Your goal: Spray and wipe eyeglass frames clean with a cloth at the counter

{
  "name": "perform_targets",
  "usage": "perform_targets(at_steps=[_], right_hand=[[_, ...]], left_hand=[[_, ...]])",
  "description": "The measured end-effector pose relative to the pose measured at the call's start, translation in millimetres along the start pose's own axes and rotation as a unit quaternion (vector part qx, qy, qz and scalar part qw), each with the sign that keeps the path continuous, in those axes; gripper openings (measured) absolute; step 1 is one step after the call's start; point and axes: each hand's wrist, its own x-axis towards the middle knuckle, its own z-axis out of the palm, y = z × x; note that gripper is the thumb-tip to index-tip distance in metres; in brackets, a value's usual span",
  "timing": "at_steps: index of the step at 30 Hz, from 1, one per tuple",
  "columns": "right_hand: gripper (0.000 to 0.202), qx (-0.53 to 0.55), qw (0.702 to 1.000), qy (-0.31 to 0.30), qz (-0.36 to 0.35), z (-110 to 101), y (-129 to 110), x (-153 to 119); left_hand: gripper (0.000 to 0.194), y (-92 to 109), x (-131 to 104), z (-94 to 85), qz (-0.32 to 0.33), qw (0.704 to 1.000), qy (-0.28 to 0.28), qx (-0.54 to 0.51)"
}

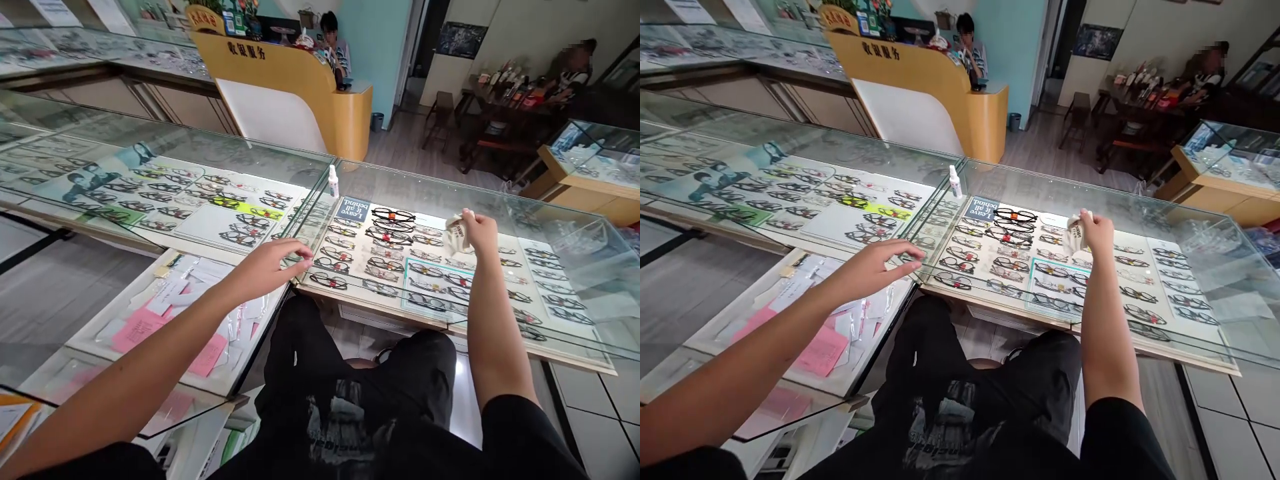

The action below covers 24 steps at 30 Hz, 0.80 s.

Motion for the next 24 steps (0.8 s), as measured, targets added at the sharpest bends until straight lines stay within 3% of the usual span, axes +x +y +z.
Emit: perform_targets(at_steps=[3, 5, 9, 12, 15, 20, 24], right_hand=[[0.051, 0.112, 0.993, -0.022, 0.013, -9.2, -17.6, -29.5], [0.052, 0.167, 0.983, -0.076, 0.022, -16.1, -29.5, -53.3], [0.051, 0.269, 0.945, -0.184, 0.031, -30.9, -48.1, -103.7], [0.052, 0.314, 0.928, -0.199, 0.031, -43.1, -51.8, -134.2], [0.055, 0.33, 0.922, -0.198, 0.041, -56.1, -43.2, -151.4], [0.059, 0.322, 0.929, -0.173, 0.059, -79.8, -14.3, -153.4], [0.06, 0.22, 0.956, -0.18, 0.076, -103.7, -1.1, -147.9]], left_hand=[[0.038, 24.5, 8.6, 12.2, 0.055, 0.998, -0.017, -0.019], [0.034, 49.5, 23.4, 32.2, 0.109, 0.993, -0.024, -0.046], [0.033, 106.6, 62.1, 97.0, 0.204, 0.971, -0.005, -0.123], [0.053, 143.3, 85.5, 148.1, 0.297, 0.946, 0.064, -0.114], [0.036, 167.5, 100.0, 181.0, 0.376, 0.922, 0.056, -0.066], [0.036, 191.3, 110.9, 194.3, 0.414, 0.901, 0.012, -0.133], [0.03, 214.2, 117.5, 187.2, 0.353, 0.909, 0.018, -0.219]])
